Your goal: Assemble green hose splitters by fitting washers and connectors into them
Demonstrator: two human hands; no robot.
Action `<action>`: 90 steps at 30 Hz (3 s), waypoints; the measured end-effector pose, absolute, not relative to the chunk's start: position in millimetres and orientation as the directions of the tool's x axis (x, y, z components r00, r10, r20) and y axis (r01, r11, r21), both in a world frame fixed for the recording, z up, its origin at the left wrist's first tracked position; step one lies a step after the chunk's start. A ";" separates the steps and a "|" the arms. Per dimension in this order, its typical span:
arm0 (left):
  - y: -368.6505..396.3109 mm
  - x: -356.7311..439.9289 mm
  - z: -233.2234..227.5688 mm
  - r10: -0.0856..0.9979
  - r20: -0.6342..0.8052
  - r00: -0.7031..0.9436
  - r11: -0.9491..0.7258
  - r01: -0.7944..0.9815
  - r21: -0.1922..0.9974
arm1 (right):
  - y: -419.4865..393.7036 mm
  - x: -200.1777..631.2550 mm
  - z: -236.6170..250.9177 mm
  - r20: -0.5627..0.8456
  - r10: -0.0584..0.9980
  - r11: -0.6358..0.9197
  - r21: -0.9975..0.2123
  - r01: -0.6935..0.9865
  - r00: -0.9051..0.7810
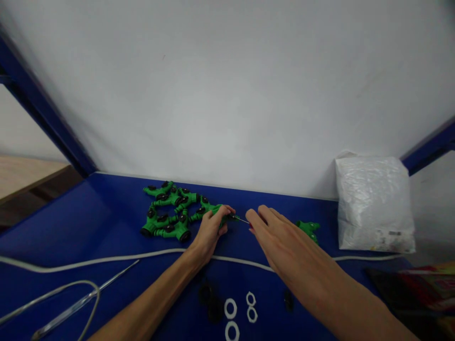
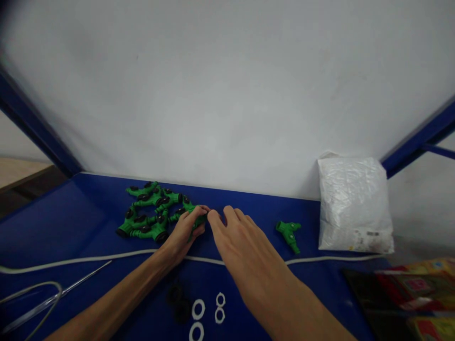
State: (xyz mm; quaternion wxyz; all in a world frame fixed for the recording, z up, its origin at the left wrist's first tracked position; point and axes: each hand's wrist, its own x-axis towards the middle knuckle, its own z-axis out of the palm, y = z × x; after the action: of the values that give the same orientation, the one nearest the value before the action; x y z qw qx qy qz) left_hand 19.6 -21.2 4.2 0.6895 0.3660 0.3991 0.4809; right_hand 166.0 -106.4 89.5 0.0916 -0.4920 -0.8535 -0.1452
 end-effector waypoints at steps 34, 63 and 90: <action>-17.5 17.9 -5.2 0.929 -0.173 0.328 0.286 -0.337 0.897 | -103.7 148.0 98.3 0.400 0.791 0.301 0.403 0.864 -0.462; -17.9 13.9 -3.4 0.907 -0.174 0.382 0.327 -0.383 0.864 | -99.0 155.0 100.4 0.321 0.852 0.285 0.380 0.880 -0.415; -20.0 14.8 1.4 0.903 -0.216 0.372 0.355 -0.358 0.864 | -98.7 156.5 91.4 0.371 0.806 0.299 0.419 0.857 -0.462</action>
State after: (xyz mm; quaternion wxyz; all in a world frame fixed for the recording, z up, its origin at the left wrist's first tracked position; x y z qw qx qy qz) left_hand 14.8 -20.0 1.4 0.7386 0.3748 0.3631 0.4268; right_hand 156.5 -98.7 91.4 0.0449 -0.5167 -0.8046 -0.2892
